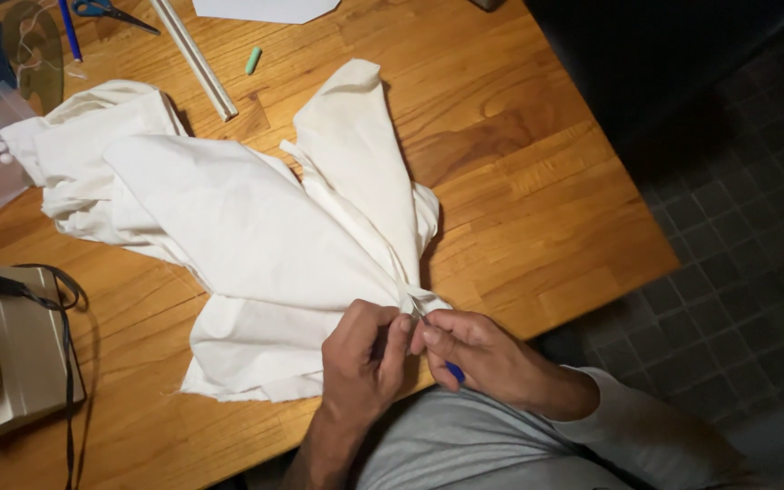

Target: Trimming loose threads from a white fabric garment using thread nippers

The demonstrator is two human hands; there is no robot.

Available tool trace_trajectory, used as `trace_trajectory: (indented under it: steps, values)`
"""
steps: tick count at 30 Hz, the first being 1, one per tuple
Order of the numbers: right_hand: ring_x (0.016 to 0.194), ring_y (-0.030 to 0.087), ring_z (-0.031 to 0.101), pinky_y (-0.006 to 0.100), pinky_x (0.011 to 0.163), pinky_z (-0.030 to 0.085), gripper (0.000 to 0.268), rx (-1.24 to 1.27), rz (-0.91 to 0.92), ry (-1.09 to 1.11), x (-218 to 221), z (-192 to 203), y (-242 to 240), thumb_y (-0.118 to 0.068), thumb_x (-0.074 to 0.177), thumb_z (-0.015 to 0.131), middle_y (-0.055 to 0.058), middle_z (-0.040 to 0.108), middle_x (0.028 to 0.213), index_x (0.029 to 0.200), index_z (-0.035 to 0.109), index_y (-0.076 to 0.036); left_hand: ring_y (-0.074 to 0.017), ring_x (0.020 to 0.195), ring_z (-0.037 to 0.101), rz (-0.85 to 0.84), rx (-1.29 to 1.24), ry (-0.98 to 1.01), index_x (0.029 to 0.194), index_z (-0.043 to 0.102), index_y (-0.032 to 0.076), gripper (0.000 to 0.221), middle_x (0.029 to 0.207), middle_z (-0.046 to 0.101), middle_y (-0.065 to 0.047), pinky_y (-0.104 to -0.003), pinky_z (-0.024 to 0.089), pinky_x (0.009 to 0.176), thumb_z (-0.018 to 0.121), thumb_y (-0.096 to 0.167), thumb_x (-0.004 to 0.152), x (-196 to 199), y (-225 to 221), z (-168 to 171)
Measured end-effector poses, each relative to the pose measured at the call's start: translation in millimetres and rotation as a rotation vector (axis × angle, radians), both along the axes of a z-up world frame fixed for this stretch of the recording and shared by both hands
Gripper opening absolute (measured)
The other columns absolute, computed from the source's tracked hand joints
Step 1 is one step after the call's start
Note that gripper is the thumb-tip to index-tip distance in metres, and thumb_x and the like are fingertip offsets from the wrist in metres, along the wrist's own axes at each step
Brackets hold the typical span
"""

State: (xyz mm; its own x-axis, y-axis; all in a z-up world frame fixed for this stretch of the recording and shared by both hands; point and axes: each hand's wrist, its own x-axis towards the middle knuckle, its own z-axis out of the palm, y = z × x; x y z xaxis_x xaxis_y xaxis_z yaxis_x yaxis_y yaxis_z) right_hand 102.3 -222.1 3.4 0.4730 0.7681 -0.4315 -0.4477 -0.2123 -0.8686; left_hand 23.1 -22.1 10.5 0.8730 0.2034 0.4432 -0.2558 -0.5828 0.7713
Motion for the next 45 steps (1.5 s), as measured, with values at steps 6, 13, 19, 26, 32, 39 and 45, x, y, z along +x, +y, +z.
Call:
trace_trajectory:
  steps: [6,13,19,26,32,39,45]
  values:
    - [0.059,0.012,0.047,0.027,0.062,0.037,0.042,0.010,0.003,-0.012,3,5,1,-0.046,0.120,0.054,0.005,0.057,0.066,0.114,0.070,-0.007,-0.0226,0.074,0.063,0.016,0.023,-0.022,0.102,0.073,0.006,0.018,0.088,0.066,-0.007,-0.037,0.051,0.066,0.069,0.016,0.116,1,0,0]
    - [0.058,0.012,0.045,0.027,0.059,0.033,0.046,0.070,-0.019,0.019,1,-6,-1,-0.051,0.118,0.055,0.006,0.057,0.065,0.115,0.068,-0.007,-0.0244,0.076,0.065,0.011,0.007,-0.010,0.105,0.075,0.006,0.014,0.090,0.068,-0.008,-0.039,0.053,0.071,0.069,0.015,0.115,1,0,0]
    - [0.056,0.012,0.039,0.029,0.053,0.028,0.043,0.006,-0.028,0.030,0,-1,1,-0.046,0.121,0.051,0.005,0.057,0.067,0.118,0.072,-0.008,-0.0242,0.075,0.064,0.005,0.015,-0.014,0.103,0.073,0.006,0.017,0.089,0.068,-0.007,-0.039,0.053,0.071,0.068,0.016,0.116,1,0,3]
    - [0.056,0.012,0.041,0.028,0.055,0.030,0.041,0.020,-0.019,0.021,1,-2,0,-0.044,0.121,0.053,0.006,0.057,0.066,0.117,0.071,-0.008,-0.0233,0.074,0.063,0.010,0.012,-0.018,0.102,0.072,0.006,0.018,0.088,0.066,-0.007,-0.038,0.051,0.068,0.068,0.016,0.116,2,0,1]
    - [0.055,0.011,0.040,0.027,0.053,0.029,0.043,-0.007,-0.018,0.029,1,-3,0,-0.048,0.119,0.054,0.005,0.057,0.065,0.116,0.071,-0.009,-0.0232,0.074,0.063,0.014,0.018,-0.005,0.102,0.073,0.006,0.017,0.088,0.066,-0.007,-0.037,0.051,0.068,0.069,0.016,0.116,1,0,-1]
    - [0.056,0.011,0.040,0.028,0.054,0.030,0.042,0.015,-0.008,0.000,2,2,0,-0.045,0.120,0.053,0.004,0.057,0.065,0.115,0.070,-0.008,-0.0228,0.073,0.062,0.020,0.018,-0.008,0.102,0.072,0.006,0.016,0.088,0.066,-0.007,-0.038,0.050,0.067,0.070,0.015,0.115,0,-1,-2]
    - [0.055,0.012,0.041,0.028,0.056,0.032,0.043,0.052,-0.023,-0.007,0,-7,0,-0.046,0.120,0.054,0.006,0.056,0.064,0.115,0.071,-0.007,-0.0221,0.073,0.061,0.027,0.021,-0.007,0.101,0.073,0.006,0.017,0.087,0.066,-0.006,-0.038,0.050,0.066,0.069,0.016,0.115,1,-1,-1]
